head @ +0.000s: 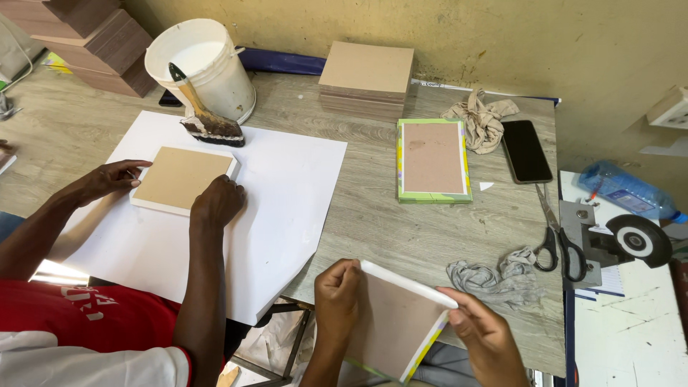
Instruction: The person applies glue to the edges of book covers using a brush, then presses them onto the book block and wipes the surface with a cloth. They repeat this process for multiple books, stacking the finished items on the table.
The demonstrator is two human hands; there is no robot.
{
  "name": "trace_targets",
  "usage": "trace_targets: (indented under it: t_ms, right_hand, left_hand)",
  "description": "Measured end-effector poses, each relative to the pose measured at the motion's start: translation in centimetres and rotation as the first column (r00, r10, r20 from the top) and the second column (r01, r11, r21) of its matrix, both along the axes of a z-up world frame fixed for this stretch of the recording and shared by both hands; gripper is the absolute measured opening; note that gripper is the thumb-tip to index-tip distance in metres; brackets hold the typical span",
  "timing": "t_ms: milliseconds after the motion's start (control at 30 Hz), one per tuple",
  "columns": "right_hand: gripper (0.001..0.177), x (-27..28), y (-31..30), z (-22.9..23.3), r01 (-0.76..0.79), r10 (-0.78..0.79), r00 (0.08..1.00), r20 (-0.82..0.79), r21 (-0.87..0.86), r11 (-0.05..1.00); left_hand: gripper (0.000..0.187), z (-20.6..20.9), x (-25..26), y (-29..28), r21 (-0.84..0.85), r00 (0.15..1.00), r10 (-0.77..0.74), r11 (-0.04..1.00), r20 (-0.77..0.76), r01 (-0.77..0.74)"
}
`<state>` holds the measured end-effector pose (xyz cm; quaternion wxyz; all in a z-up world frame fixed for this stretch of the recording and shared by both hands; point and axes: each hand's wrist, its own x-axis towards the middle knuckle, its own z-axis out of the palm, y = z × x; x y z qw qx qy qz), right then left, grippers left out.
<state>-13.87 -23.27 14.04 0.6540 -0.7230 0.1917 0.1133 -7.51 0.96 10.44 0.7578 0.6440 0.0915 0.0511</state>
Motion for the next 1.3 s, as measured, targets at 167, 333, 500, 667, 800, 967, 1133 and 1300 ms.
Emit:
trace_targets:
  t_ms: [167,333,500,667,800,967,1133,1300]
  right_hand:
    - [0.034,-0.5,0.5,-4.0,0.068,-0.053,0.975,0.214,-0.061,0.996]
    - [0.054,0.8,0.3,-3.2,0.057,-0.037,0.955,0.294,-0.061,0.996]
    - [0.039,2.5,-1.6,-1.1,-0.133,0.264,0.911,0.315,-0.382,0.915]
    - [0.019,3.2,-0.5,1.2,-0.294,0.496,0.818,0.292,-0.528,0.796]
    - [0.024,3.4,-1.1,1.7,-0.390,0.548,0.822,0.156,-0.547,0.741]
    - [0.020,3.3,-1.3,2.1,-0.410,0.513,0.853,0.095,-0.485,0.772]
    - [0.018,3.2,-1.6,2.3,-0.416,0.556,0.809,0.190,-0.483,0.771]
    - [0.018,3.2,-1.6,2.2,-0.425,0.558,0.814,0.162,-0.490,0.761]
  left_hand:
    - [0.035,0.7,0.0,-0.5,-0.037,0.992,-0.007,0.999,-0.128,0.002]
    - [0.029,2.6,-0.1,0.1,-0.224,0.968,-0.021,0.974,-0.250,-0.037]
    - [0.045,6.1,1.0,2.1,-0.073,0.758,-0.625,0.778,-0.184,0.624]
    - [0.022,10.1,0.7,-1.7,0.391,0.660,-0.697,0.545,-0.281,0.742]
    - [0.023,9.3,0.5,-2.6,0.461,0.654,-0.730,0.519,-0.200,0.720]
    - [0.016,9.5,0.1,-2.9,0.454,0.641,-0.749,0.518,-0.170,0.725]
    - [0.011,9.6,-0.4,-3.1,0.313,0.642,-0.732,0.570,-0.227,0.760]
    - [0.008,8.5,-0.7,-3.1,0.431,0.695,-0.717,0.611,-0.056,0.664]
